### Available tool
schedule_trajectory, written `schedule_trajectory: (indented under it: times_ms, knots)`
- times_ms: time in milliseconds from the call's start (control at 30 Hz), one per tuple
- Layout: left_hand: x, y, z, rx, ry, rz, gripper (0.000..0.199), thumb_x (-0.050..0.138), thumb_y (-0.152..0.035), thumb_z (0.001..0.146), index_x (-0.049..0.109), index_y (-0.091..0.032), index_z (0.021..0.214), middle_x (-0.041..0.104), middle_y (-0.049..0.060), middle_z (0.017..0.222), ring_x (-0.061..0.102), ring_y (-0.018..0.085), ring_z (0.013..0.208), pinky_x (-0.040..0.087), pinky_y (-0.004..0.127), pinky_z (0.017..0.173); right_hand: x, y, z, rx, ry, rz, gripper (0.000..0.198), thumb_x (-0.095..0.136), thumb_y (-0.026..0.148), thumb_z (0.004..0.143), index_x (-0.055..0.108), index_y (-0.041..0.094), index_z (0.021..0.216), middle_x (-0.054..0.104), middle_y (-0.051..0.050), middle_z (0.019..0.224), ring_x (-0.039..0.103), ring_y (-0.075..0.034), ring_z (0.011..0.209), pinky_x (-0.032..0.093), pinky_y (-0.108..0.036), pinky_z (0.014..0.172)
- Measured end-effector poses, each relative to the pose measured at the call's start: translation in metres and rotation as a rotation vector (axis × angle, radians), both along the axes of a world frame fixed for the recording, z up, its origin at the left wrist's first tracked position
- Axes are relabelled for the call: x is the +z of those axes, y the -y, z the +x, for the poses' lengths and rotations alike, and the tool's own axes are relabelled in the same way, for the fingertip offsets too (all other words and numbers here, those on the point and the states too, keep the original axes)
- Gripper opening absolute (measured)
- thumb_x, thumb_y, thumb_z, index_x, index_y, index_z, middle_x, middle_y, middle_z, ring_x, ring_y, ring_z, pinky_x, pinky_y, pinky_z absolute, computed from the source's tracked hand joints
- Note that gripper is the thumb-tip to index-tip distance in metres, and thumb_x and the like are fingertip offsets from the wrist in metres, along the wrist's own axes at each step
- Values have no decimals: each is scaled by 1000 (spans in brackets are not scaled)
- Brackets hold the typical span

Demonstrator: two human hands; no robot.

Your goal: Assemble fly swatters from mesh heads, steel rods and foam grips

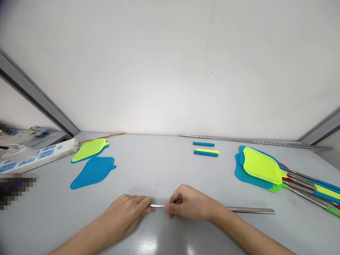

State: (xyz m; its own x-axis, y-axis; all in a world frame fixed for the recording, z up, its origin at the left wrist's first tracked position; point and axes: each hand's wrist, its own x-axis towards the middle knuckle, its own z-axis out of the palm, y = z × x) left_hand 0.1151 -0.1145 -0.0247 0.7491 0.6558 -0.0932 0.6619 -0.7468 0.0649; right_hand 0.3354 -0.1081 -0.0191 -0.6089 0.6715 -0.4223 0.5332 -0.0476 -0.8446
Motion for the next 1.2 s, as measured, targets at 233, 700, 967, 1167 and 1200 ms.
schedule_trajectory:
  times_ms: [233,700,967,1167,1200]
  knots:
    - [-1,2,1,-3,-20,16,24,24,-23,90,42,-19,74,58,0,65,52,15,50,25,26,45,-3,2,-1,-12,-1,1,32,46,39,77,62,12,71,42,3,52,34,-6,46,25,-18,41]
    - [0,4,7,-37,-4,-4,25,25,-23,90,43,-18,73,58,1,64,52,14,50,24,26,44,1,4,-8,-36,8,-15,32,48,39,76,65,12,71,40,4,49,32,-5,44,23,-18,39]
    - [2,5,7,-30,56,-59,26,24,-24,90,42,-18,73,57,0,62,51,14,49,23,26,45,0,3,-6,-38,-10,-111,36,49,46,74,65,13,73,41,4,48,36,-6,43,26,-17,39]
    - [10,1,4,10,122,-116,33,22,-29,91,43,-18,68,55,-1,60,52,13,52,25,25,48,-2,5,-7,-75,-49,-143,37,49,45,75,63,12,70,40,4,46,35,-5,41,25,-16,36]
    - [12,0,4,18,130,-125,33,22,-29,91,43,-18,68,55,-1,60,52,13,52,26,25,48,-2,5,-7,-79,-51,-145,37,48,45,75,63,12,70,40,4,46,35,-5,41,25,-16,36]
